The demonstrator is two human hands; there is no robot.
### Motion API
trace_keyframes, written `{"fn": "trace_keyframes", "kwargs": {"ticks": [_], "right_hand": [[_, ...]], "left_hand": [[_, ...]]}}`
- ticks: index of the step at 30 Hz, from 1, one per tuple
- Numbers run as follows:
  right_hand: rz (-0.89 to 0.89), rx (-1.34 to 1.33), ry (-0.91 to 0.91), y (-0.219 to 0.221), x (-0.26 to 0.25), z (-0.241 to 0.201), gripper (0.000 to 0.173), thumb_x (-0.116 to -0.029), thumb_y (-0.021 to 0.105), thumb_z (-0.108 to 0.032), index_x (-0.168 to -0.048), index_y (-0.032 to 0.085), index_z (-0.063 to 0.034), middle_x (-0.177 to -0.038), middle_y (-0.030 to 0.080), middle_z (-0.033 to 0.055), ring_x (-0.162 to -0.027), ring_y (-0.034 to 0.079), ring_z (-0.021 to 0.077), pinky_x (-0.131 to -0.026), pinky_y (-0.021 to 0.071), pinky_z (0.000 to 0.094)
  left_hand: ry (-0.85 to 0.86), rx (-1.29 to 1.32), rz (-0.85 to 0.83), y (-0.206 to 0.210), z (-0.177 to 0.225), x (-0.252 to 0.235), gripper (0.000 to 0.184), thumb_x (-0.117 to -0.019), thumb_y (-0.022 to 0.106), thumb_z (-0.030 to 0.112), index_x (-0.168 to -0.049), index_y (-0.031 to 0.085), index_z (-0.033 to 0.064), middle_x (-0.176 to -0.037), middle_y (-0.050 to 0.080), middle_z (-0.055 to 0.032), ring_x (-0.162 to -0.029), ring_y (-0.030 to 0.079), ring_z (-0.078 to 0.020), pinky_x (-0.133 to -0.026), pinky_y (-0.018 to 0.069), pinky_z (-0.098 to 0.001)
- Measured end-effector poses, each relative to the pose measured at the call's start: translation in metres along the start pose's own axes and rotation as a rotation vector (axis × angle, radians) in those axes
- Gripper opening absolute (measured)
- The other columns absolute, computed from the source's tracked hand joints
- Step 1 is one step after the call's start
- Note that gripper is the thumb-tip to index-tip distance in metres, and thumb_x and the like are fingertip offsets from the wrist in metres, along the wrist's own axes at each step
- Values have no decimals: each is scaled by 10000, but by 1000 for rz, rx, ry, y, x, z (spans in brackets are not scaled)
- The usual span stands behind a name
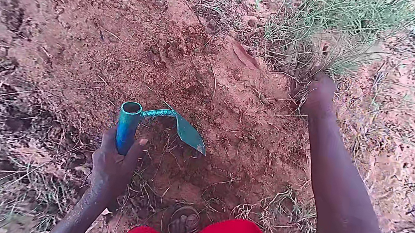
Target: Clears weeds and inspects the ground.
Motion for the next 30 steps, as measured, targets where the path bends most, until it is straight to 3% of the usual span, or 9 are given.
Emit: {"fn": "trace_keyframes", "kwargs": {"ticks": [3,7,10,13,16,19,22,25,30], "right_hand": [[-134,95,-5,-1,-16,-11,232,-1017,624,-180,-1199,629,-36,-1010,656,23,-871,615,71,-821,520,280],[-279,475,-89,13,-27,-37,393,-998,582,-55,-1358,541,98,-1343,576,283,-1216,564,337,-1049,430,516],[-449,726,-236,33,-38,-49,409,-933,655,-30,-1317,574,85,-1317,593,309,-1243,568,417,-1046,430,611],[-474,926,-375,61,-42,-53,390,-959,691,-208,-1248,648,51,-1299,625,314,-1259,575,485,-1034,420,699],[-423,689,-324,75,-30,-43,479,-956,711,-260,-1322,618,35,-1368,597,278,-1312,553,411,-1103,412,616],[-434,294,-221,73,-14,-39,448,-1007,669,-238,-1373,564,0,-1306,641,165,-1182,639,225,-1043,515,416],[-399,328,-176,73,-11,-37,557,-1037,610,-381,-1438,515,-6,-1399,590,195,-1298,568,272,-1117,442,469],[-233,597,-302,81,0,-30,636,-1060,492,-489,-1380,571,54,-1392,580,299,-1348,527,436,-1118,384,621],[-114,126,-135,77,67,-2,541,-1052,566,-374,-1390,555,47,-1373,590,249,-1325,527,330,-1129,384,522]], "left_hand": [[18,2,4,1,-2,-1,645,-966,603,437,-1223,521,-149,-758,574,-68,-619,511,25,-587,445,-161],[38,-1,18,1,-2,-2,646,-972,597,437,-1223,529,-155,-745,580,-89,-605,520,-17,-582,455,-197],[31,-18,25,1,-3,-2,637,-976,592,454,-1209,542,-137,-731,569,-68,-597,511,-9,-574,445,-192],[28,-29,31,2,-2,-3,640,-980,582,466,-1216,547,-127,-724,569,-66,-592,512,-14,-570,447,-202],[4,-21,19,2,-2,-3,626,-972,590,454,-1223,542,-117,-726,562,-56,-590,509,-19,-567,446,-212],[-8,-18,4,1,-3,-4,639,-973,581,471,-1231,540,-112,-734,560,-53,-595,507,-28,-569,445,-225],[-13,-12,-5,2,-3,-3,611,-977,581,452,-1235,541,-100,-733,559,-48,-590,508,-34,-566,448,-228],[-8,-13,-11,2,-2,-5,602,-975,582,438,-1250,544,-96,-746,573,-67,-601,519,-58,-574,453,-252],[-25,10,-40,1,-1,-4,576,-984,588,411,-1268,535,-87,-743,572,-63,-604,527,-63,-581,460,-257]]}}
Point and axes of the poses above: each hand's wrist, its own x-axis away from the middle knuckle, its own y-axis out of the palm, z = x × y, the point moved 3 cm from there along -x, towards the middle knuckle
